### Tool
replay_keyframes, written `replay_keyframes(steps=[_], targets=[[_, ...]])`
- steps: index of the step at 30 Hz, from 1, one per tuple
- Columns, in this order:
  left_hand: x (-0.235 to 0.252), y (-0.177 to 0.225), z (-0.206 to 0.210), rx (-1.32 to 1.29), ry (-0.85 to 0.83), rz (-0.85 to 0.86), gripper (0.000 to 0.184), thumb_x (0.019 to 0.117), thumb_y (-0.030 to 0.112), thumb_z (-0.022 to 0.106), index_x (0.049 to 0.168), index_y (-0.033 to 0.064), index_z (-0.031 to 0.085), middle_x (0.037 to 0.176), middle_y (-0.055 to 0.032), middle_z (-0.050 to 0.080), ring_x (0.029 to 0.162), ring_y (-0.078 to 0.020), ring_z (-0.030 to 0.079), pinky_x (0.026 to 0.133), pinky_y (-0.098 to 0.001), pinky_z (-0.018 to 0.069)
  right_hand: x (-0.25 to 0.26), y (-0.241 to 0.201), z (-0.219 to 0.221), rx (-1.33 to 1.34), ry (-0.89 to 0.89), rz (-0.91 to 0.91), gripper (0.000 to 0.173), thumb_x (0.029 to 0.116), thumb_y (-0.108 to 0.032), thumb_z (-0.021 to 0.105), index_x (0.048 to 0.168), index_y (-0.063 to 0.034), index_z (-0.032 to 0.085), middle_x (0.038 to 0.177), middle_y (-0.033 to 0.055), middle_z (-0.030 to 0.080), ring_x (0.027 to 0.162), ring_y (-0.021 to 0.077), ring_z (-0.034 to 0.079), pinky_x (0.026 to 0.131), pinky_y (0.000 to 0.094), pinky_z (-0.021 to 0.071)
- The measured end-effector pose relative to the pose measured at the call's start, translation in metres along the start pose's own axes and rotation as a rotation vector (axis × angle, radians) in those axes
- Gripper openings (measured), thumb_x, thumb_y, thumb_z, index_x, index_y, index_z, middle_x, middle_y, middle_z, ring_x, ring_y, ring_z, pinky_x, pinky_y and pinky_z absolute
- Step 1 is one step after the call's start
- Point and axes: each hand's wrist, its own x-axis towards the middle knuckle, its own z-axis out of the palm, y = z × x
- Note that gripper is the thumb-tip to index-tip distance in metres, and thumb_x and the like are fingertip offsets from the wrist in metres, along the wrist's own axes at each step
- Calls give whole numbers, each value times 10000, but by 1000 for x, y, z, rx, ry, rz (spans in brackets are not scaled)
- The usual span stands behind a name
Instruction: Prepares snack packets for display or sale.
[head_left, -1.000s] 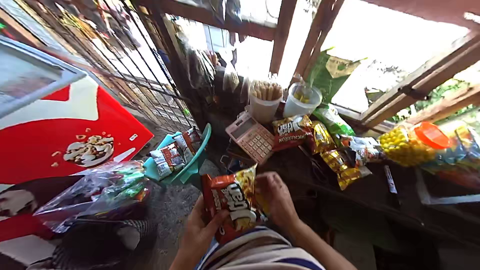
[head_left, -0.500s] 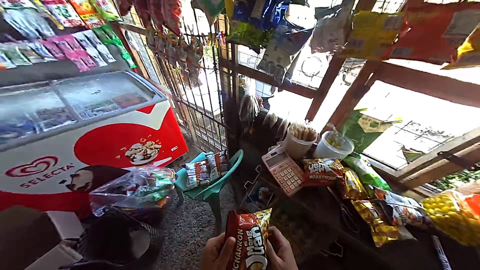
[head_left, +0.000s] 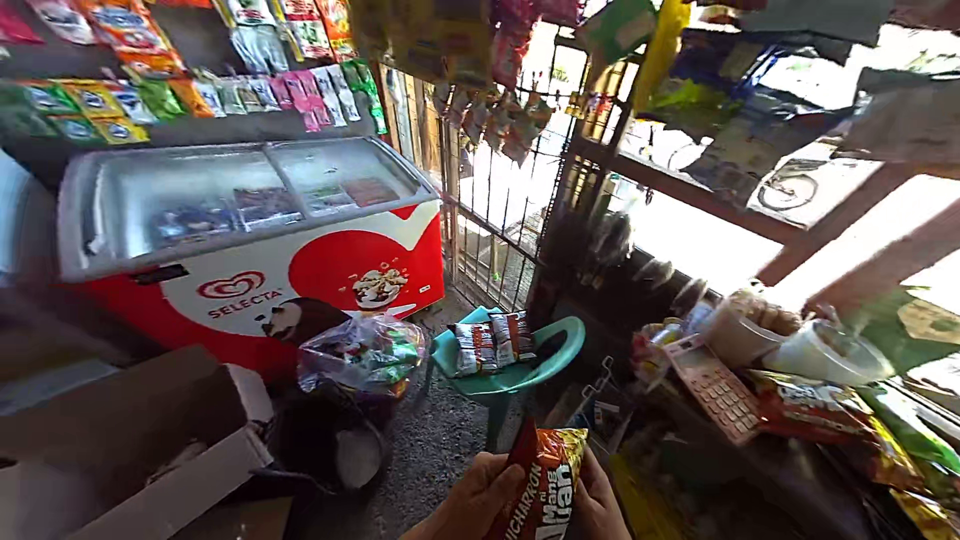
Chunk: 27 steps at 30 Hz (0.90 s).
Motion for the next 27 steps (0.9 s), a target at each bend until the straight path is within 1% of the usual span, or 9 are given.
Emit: replay_keyframes(steps=[3,6,9,11,14,16,19,22,27], targets=[[-16,8,-35,63,37,13,372,1077,398,481,872,172,694,721,126,683,684,72,647,641,-146,544,21,3,24,-339,-125,-89,338,957,-67,603,1246,108,587,1064,63,756,974,38,724,877,256,612],[-28,20,-56,58,99,5,363,1070,420,476,898,205,713,753,133,705,701,72,658,658,-142,557,26,2,34,-186,-346,-4,496,996,-150,625,1402,78,454,1234,69,706,1093,100,702,948,328,604],[-36,26,-70,28,140,-25,355,1067,426,476,921,223,729,790,125,734,718,49,685,668,-165,580,26,8,49,-89,-346,28,510,965,-78,668,1402,46,437,1235,74,711,1081,144,717,951,363,610],[-42,25,-73,20,176,-42,349,1065,424,489,909,221,727,778,118,732,701,36,686,653,-175,582,29,12,60,-217,-289,-7,398,949,-9,638,1320,77,522,1124,87,747,991,128,742,889,335,630],[-52,29,-73,-13,291,-62,302,1051,412,523,909,254,737,785,124,745,690,25,698,654,-184,594,33,8,78,-520,-161,-68,172,982,-35,572,1081,71,665,832,73,735,740,57,704,714,258,598],[-57,36,-76,57,416,-17,286,1050,381,538,892,250,737,767,141,735,679,37,689,649,-176,589,36,8,87,-574,-42,-76,203,1013,-62,530,1018,68,685,750,68,694,658,55,657,653,253,569],[-55,42,-84,209,660,80,260,1052,251,542,884,175,724,732,138,713,657,39,675,624,-180,584,35,10,99,-147,94,24,217,1062,-111,448,1031,-70,659,829,-71,688,730,-15,650,698,199,570],[-52,47,-86,254,755,143,234,1035,175,564,880,162,740,717,128,717,628,39,669,597,-168,578,32,14,112,225,102,69,219,1085,-201,471,1040,-199,686,912,-83,747,823,7,698,782,228,593],[-51,50,-100,390,772,169,267,1027,205,566,786,159,672,639,154,632,574,73,602,552,-131,527,33,23,113,36,-13,-56,165,1094,-135,430,1108,-138,595,958,-105,701,882,-17,668,842,224,571]])
